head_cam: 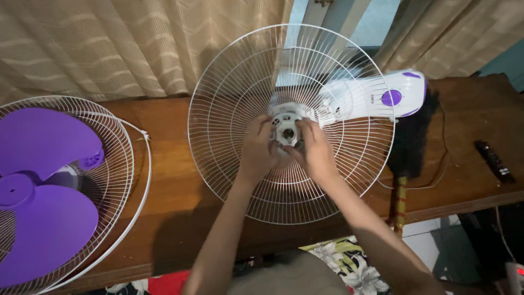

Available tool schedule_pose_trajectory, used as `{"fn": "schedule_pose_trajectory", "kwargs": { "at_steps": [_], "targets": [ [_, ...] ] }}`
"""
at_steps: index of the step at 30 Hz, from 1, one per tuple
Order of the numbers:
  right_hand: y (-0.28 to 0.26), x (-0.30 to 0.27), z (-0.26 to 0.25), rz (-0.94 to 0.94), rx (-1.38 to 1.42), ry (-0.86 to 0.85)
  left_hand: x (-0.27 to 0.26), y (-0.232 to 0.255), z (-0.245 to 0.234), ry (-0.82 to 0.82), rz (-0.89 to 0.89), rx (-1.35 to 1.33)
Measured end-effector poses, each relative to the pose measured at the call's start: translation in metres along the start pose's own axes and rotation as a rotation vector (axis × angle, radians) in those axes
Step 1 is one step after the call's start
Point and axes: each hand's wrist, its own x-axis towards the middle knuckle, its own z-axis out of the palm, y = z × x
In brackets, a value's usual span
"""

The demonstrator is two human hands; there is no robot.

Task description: The person disassembles a purple table fan on a wooden table. They remove the front grille, unscrew the central hub to detach the blades, and then remove the rear grille and motor housing components.

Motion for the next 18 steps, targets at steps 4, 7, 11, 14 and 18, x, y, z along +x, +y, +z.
{"fn": "schedule_pose_trajectory", "kwargs": {
  "at_steps": [4,7,11,14,18],
  "targets": [
    [0.014,0.008,0.005,-0.097,-0.096,-0.073,0.003,0.001,-0.003,-0.038,-0.006,0.003],
    [0.022,0.016,0.0,-0.27,-0.109,-0.059,0.002,0.003,-0.003,-0.057,-0.025,0.0],
    [0.027,0.041,-0.012,-0.485,-0.061,-0.123,0.002,0.005,-0.005,-0.064,-0.026,-0.016],
    [0.022,0.043,-0.017,-0.508,-0.106,-0.123,-0.002,0.009,-0.004,-0.091,-0.073,-0.022],
    [0.009,0.033,-0.02,-0.348,0.006,0.065,0.003,0.014,-0.004,-0.035,-0.035,-0.009]
  ]
}}
